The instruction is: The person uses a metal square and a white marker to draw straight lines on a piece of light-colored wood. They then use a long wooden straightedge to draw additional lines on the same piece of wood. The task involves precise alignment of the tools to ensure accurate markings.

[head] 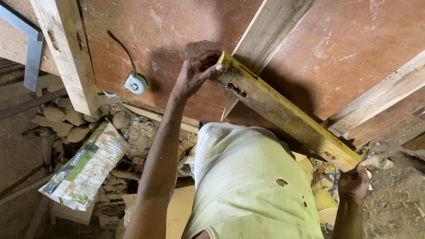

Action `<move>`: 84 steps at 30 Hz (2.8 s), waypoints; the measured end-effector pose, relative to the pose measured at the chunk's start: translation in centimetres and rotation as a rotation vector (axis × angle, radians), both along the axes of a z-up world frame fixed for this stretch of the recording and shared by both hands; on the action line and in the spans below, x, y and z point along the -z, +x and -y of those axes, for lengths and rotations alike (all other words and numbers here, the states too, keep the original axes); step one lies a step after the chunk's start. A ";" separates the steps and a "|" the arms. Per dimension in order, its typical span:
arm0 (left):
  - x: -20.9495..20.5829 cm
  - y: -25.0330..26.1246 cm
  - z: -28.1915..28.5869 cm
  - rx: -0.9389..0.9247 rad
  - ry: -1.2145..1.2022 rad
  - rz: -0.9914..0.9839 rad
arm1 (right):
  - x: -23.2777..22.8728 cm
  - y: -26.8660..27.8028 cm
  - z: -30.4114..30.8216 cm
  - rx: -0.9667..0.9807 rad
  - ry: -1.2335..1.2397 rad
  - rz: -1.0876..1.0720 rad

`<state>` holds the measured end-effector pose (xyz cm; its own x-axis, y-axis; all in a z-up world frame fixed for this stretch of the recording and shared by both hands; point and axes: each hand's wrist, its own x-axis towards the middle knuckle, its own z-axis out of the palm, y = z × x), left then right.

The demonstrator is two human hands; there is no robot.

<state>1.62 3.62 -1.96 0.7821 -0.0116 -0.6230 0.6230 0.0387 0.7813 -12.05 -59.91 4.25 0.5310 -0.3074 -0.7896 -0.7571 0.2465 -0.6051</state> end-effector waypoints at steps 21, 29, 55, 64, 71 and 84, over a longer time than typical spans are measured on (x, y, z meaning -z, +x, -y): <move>0.4 -0.5 0.3 -0.057 -0.033 0.007 | -1.0 0.8 -1.7 -0.062 -0.046 -0.025; 0.3 -0.5 0.2 -0.089 -0.100 0.011 | -0.2 0.2 -1.2 -0.097 -0.004 0.046; 0.7 -0.4 0.0 -0.046 -0.057 -0.023 | -0.3 0.0 -0.5 -0.028 0.000 0.030; 0.6 -0.4 -0.1 -0.073 -0.128 -0.003 | -0.6 0.4 -1.3 -0.119 0.010 0.048; 1.1 -0.8 0.2 -0.103 -0.161 -0.007 | -0.1 0.2 -0.8 -0.095 0.001 0.052; 1.1 -1.0 0.1 -0.122 -0.178 -0.001 | 0.3 -0.4 1.3 -0.017 0.008 0.108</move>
<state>0.65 3.47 -3.01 0.7840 -0.0267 -0.6201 0.6057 0.2509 0.7551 -12.44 -61.18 3.98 0.6184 -0.2910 -0.7300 -0.6918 0.2393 -0.6813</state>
